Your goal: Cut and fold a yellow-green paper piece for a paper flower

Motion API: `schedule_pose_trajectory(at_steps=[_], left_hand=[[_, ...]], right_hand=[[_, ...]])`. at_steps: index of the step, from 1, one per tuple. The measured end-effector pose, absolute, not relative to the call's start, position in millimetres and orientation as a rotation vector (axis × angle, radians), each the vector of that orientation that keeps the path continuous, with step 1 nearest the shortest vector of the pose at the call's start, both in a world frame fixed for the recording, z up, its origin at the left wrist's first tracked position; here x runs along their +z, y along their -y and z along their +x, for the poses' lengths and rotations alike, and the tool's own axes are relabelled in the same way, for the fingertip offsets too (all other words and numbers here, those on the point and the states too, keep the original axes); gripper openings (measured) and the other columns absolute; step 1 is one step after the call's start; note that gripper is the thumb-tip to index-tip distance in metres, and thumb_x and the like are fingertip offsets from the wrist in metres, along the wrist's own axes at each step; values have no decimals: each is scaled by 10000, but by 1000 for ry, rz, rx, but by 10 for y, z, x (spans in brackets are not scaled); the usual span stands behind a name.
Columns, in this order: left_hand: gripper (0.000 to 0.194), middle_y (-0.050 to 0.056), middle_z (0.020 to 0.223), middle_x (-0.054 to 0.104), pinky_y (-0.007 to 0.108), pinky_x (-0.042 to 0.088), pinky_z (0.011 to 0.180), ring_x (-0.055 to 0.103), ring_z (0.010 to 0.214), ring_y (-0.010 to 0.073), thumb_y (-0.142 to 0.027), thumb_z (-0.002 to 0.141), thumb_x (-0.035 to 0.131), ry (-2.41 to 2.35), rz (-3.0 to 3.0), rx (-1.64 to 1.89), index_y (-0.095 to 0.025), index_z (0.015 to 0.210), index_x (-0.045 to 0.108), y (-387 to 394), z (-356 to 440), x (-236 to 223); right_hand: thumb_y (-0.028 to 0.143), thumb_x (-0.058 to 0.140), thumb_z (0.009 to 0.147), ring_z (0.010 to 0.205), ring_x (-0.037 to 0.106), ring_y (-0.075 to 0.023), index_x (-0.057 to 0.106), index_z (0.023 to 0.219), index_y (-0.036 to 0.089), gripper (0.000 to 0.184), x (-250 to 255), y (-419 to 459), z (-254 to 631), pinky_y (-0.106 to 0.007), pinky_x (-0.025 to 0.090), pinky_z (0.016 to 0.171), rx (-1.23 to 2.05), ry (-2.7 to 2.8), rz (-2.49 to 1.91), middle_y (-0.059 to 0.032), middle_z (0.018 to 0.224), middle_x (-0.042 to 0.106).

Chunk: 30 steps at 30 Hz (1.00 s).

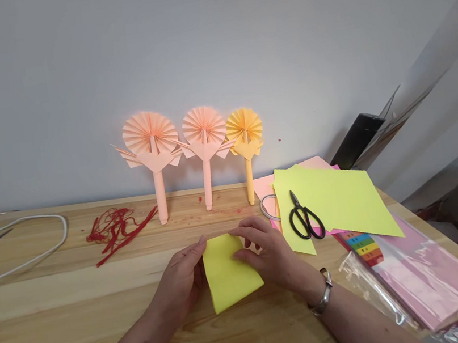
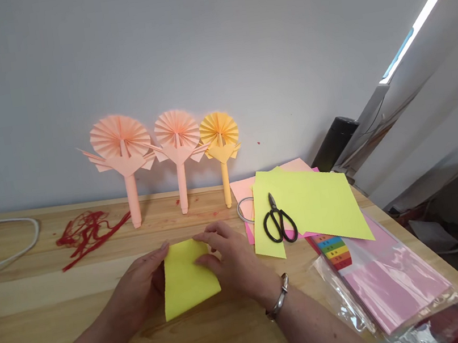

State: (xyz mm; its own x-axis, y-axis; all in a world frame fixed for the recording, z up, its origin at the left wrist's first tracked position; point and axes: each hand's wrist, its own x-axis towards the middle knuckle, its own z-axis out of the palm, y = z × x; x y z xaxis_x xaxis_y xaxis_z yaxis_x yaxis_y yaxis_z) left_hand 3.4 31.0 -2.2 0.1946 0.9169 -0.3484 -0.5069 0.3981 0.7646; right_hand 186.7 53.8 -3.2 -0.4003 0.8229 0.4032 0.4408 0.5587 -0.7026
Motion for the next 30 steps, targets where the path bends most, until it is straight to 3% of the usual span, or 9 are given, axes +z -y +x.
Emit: schedule_pose_trajectory(at_steps=[4, 7, 10, 15, 22, 27, 30], left_hand=[[254, 84, 795, 750, 322, 504, 631, 679, 740, 243, -362, 767, 637, -923, 586, 1058, -146, 872, 722, -327, 34, -19], [231, 65, 782, 752, 280, 494, 634, 671, 711, 198, -355, 779, 628, -967, 647, 1038, -161, 857, 726, -337, 24, -26], [233, 61, 824, 755, 265, 491, 649, 664, 711, 177, -369, 791, 613, -1012, 685, 1044, -173, 849, 724, -337, 11, -35], [364, 106, 840, 753, 318, 498, 715, 672, 793, 228, -460, 814, 548, -990, 735, 1082, -145, 870, 723, -323, -13, -21], [367, 83, 978, 739, 328, 494, 761, 662, 883, 255, -393, 767, 635, -984, 873, 1000, -200, 1075, 686, -314, -1, 32], [363, 58, 960, 739, 299, 476, 780, 634, 930, 261, -440, 713, 668, -1249, 966, 1089, -202, 982, 720, -332, 26, 88], [424, 55, 1024, 701, 291, 450, 810, 597, 992, 255, -461, 724, 643, -1512, 1030, 1306, -216, 1070, 671, -333, 5, 107]], right_hand=[[117, 597, 783, 851, 565, -164, 620, 825, 196, 92, -3, -537, 1860, -292, 480, 714, 537, 2036, -952, -54, 947, 580], [85, 553, 799, 748, 553, -144, 580, 726, 184, 126, 31, -533, 1860, -273, 461, 663, 536, 2058, -996, -39, 829, 574], [88, 555, 797, 717, 536, -134, 556, 734, 181, 113, 36, -532, 1867, -257, 438, 641, 541, 2099, -1024, -24, 796, 566], [69, 526, 801, 700, 523, -145, 511, 723, 178, 135, 58, -524, 1867, -260, 402, 626, 521, 2101, -1148, -26, 765, 578], [98, 473, 843, 655, 490, -147, 479, 709, 185, 161, 93, -562, 1879, -266, 372, 605, 523, 2022, -1240, -18, 715, 565], [160, 411, 881, 606, 466, -141, 458, 730, 194, 161, 27, -605, 1920, -257, 356, 558, 501, 1890, -1344, -4, 670, 543], [218, 380, 911, 525, 459, -125, 470, 784, 202, 156, 5, -609, 1942, -237, 344, 495, 468, 1763, -1409, 13, 621, 537]])
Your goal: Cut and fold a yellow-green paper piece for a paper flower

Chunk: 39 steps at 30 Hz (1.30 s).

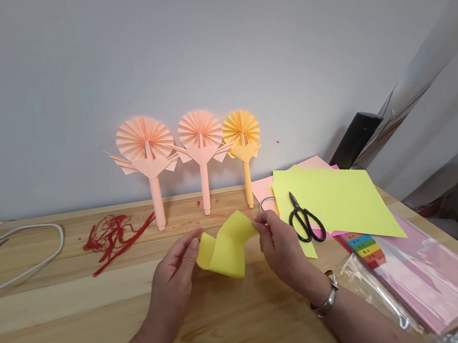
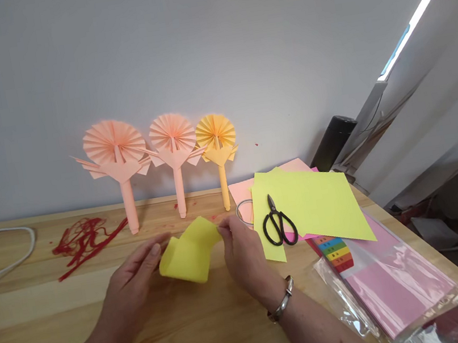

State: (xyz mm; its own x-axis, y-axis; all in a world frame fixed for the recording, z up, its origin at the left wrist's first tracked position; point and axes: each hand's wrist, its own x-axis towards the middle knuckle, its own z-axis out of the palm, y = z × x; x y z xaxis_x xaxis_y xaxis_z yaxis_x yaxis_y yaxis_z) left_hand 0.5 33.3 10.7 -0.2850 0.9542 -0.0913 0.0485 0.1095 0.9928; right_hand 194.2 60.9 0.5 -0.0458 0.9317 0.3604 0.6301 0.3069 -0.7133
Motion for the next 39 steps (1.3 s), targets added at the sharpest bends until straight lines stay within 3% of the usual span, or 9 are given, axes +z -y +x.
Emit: schedule_pose_trajectory(at_steps=[4, 7, 10, 13, 17, 22, 26, 31, 39], left_hand=[[430, -29, 688, 600, 234, 434, 655, 570, 697, 157, -465, 786, 573, -1626, 1105, 1454, -275, 1172, 573, -320, -42, 85], [445, -69, 484, 479, 212, 344, 446, 431, 454, 113, -522, 820, 484, -1456, 998, 1306, -242, 1154, 570, -315, -51, 41], [530, 3, 631, 650, 243, 391, 442, 548, 506, 152, -566, 809, 457, -1280, 814, 1149, -212, 1192, 552, -326, -36, 9], [549, 38, 837, 718, 306, 485, 577, 657, 716, 225, -449, 728, 630, -1180, 745, 1142, -231, 1223, 534, -351, -18, 4], [500, 14, 741, 725, 297, 489, 653, 666, 711, 209, -273, 628, 740, -1213, 761, 1108, -198, 1106, 616, -396, -28, -27], [434, -12, 742, 713, 251, 471, 589, 630, 633, 150, -288, 642, 744, -1244, 753, 1269, -206, 1056, 641, -435, -69, -89], [354, 39, 788, 725, 289, 501, 637, 655, 713, 190, -352, 697, 705, -1083, 648, 1231, -182, 1005, 672, -406, -50, -48], [331, 80, 953, 725, 351, 497, 821, 654, 925, 228, -413, 801, 588, -926, 750, 1034, -192, 1027, 685, -339, -15, 16], [391, 87, 780, 732, 288, 530, 577, 684, 656, 196, -416, 725, 681, -1157, 794, 777, -174, 1033, 671, -343, -44, -52]], right_hand=[[208, 368, 926, 486, 521, -111, 496, 953, 192, 132, 26, -590, 1976, -236, 381, 482, 269, 1669, -1334, -24, 734, 637], [115, 385, 900, 706, 639, -148, 480, 999, 188, 156, 62, -551, 2003, -248, 444, 574, 64, 1781, -1107, -95, 956, 669], [60, 391, 871, 921, 640, -191, 481, 890, 198, 166, 100, -493, 1998, -267, 465, 665, 37, 2098, -861, -103, 1045, 666], [65, 405, 863, 717, 640, -156, 495, 873, 208, 170, 130, -444, 1959, -262, 437, 601, 143, 2369, -824, -66, 1031, 677], [72, 409, 862, 746, 634, -151, 498, 876, 219, 173, 188, -410, 1923, -253, 444, 645, 420, 2408, -828, -43, 1001, 677], [108, 452, 866, 788, 627, -132, 511, 853, 215, 123, 303, -379, 1909, -250, 451, 709, 688, 2437, -783, -25, 1187, 603], [110, 459, 857, 740, 619, -155, 555, 865, 213, 141, 272, -396, 1871, -260, 441, 671, 732, 2451, -962, -24, 917, 675], [175, 477, 864, 550, 526, -134, 549, 792, 195, 104, 141, -498, 1864, -232, 369, 511, 777, 2260, -1312, -7, 649, 606], [150, 476, 864, 530, 463, -104, 546, 768, 183, 123, 105, -555, 1890, -219, 355, 536, 759, 2125, -1334, 23, 585, 537]])
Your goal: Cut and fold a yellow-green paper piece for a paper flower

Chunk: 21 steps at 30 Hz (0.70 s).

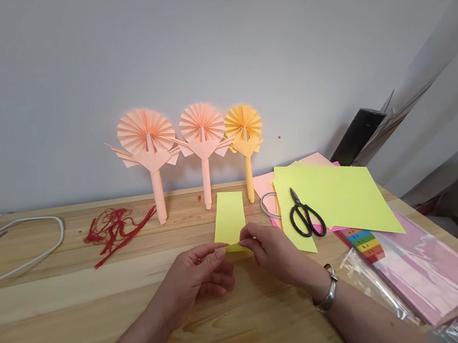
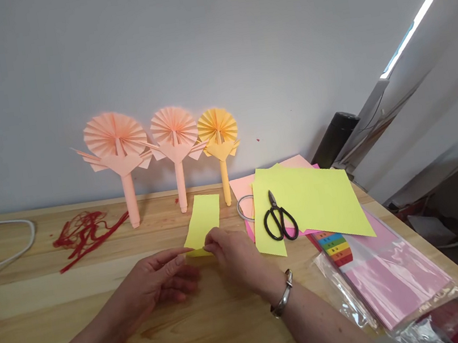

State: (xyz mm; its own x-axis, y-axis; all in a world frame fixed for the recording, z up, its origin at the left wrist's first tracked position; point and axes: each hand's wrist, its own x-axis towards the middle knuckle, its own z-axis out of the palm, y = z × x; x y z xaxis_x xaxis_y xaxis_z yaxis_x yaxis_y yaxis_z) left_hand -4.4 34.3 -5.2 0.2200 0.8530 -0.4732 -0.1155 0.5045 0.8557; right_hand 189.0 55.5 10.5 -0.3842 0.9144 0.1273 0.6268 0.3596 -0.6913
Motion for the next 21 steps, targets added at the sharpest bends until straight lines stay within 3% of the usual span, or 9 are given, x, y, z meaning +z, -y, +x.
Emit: schedule_pose_trajectory(at_steps=[5, 8, 11, 16, 21], left_hand=[[245, 76, 832, 735, 300, 551, 685, 669, 762, 191, -325, 693, 727, -1089, 757, 906, -152, 868, 731, -367, -21, -119], [215, 55, 792, 737, 290, 548, 718, 664, 786, 189, -318, 671, 744, -1107, 732, 1004, -162, 819, 747, -387, -17, -112], [194, 38, 817, 746, 273, 542, 738, 664, 812, 188, -306, 645, 761, -1116, 737, 1096, -181, 793, 757, -403, -15, -101], [178, 24, 817, 754, 276, 527, 788, 665, 806, 177, -315, 650, 754, -1122, 791, 1135, -205, 789, 760, -403, -17, -141], [170, 20, 799, 755, 285, 519, 813, 673, 786, 172, -308, 678, 738, -1134, 847, 1124, -207, 813, 752, -369, -24, -160]], right_hand=[[153, 495, 855, 575, 510, -99, 565, 769, 192, 117, 65, -535, 1886, -214, 385, 575, 854, 2088, -1256, 23, 627, 557], [172, 576, 800, 585, 526, -97, 582, 790, 188, 20, 5, -559, 1885, -213, 408, 561, 943, 1937, -1261, 8, 705, 575], [215, 661, 731, 547, 513, -80, 623, 813, 185, 95, -44, -592, 1880, -210, 419, 510, 1034, 1724, -1269, -14, 813, 576], [304, 672, 702, 359, 466, -79, 654, 945, 170, 278, 9, -594, 1850, -198, 359, 368, 1514, 1431, -1316, 40, 513, 544], [313, 691, 675, 488, 581, -103, 686, 713, 126, 191, 93, -587, 1851, -218, 465, 485, 1611, 1306, -1235, -21, 584, 640]])
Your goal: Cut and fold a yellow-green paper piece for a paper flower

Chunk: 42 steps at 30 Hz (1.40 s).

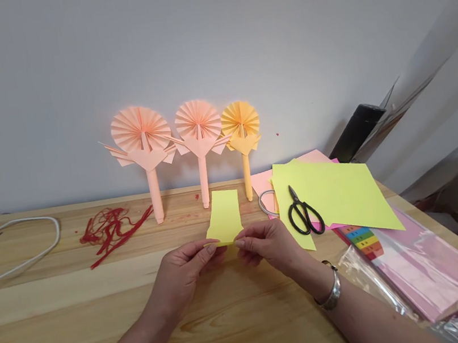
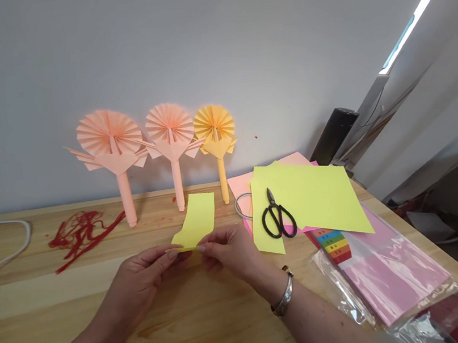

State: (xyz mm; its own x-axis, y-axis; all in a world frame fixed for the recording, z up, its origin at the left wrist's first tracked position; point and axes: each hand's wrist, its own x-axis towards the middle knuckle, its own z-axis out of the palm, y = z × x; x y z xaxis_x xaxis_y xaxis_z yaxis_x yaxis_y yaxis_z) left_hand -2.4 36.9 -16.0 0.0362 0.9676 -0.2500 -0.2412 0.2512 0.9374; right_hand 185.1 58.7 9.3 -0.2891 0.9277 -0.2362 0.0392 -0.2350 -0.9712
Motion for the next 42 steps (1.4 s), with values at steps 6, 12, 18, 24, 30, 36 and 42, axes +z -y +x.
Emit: schedule_pose_trajectory(at_steps=[6, 12, 18, 24, 30, 36, 42], left_hand=[[149, 22, 777, 741, 294, 546, 749, 678, 781, 193, -292, 669, 744, -1067, 823, 1169, -184, 771, 741, -353, -10, -109], [130, 21, 751, 745, 267, 540, 738, 671, 727, 160, -284, 676, 742, -1129, 876, 1184, -185, 759, 731, -346, -17, -101], [154, 28, 682, 734, 244, 547, 582, 660, 611, 151, -311, 670, 742, -1179, 847, 1126, -172, 730, 715, -310, -8, -28], [168, 39, 676, 735, 250, 554, 593, 665, 612, 153, -307, 658, 750, -1185, 792, 1135, -154, 714, 708, -321, 8, -21], [142, 43, 699, 740, 257, 560, 636, 677, 673, 164, -284, 664, 747, -1177, 810, 1146, -155, 711, 708, -330, 21, -30], [158, 44, 698, 737, 272, 559, 651, 682, 698, 177, -283, 648, 757, -1166, 821, 1149, -151, 713, 702, -319, 16, -20], [145, 39, 721, 745, 255, 544, 671, 676, 700, 158, -279, 668, 743, -1163, 847, 1125, -153, 722, 697, -306, -1, -30]], right_hand=[[267, 713, 673, 530, 560, -84, 714, 680, 141, 126, 98, -603, 1866, -203, 461, 534, 1516, 1426, -1146, -8, 574, 641], [275, 747, 639, 528, 569, -84, 698, 654, 138, 146, 128, -581, 1853, -200, 470, 532, 1542, 1342, -1114, -6, 576, 648], [309, 759, 626, 516, 587, -90, 674, 652, 125, 205, 112, -581, 1847, -201, 480, 518, 1580, 1273, -1113, -15, 568, 652], [317, 756, 628, 496, 590, -100, 667, 674, 125, 217, 116, -578, 1838, -213, 481, 504, 1575, 1226, -1160, -6, 535, 639], [337, 769, 601, 477, 581, -96, 650, 647, 124, 248, 172, -563, 1843, -211, 470, 488, 1595, 1205, -1165, -2, 525, 630], [365, 799, 536, 485, 588, -106, 616, 604, 125, 309, 186, -565, 1836, -216, 463, 491, 1609, 1181, -1208, 0, 513, 620], [370, 802, 534, 499, 591, -106, 584, 605, 123, 336, 164, -576, 1843, -223, 475, 512, 1625, 1188, -1226, -9, 530, 632]])
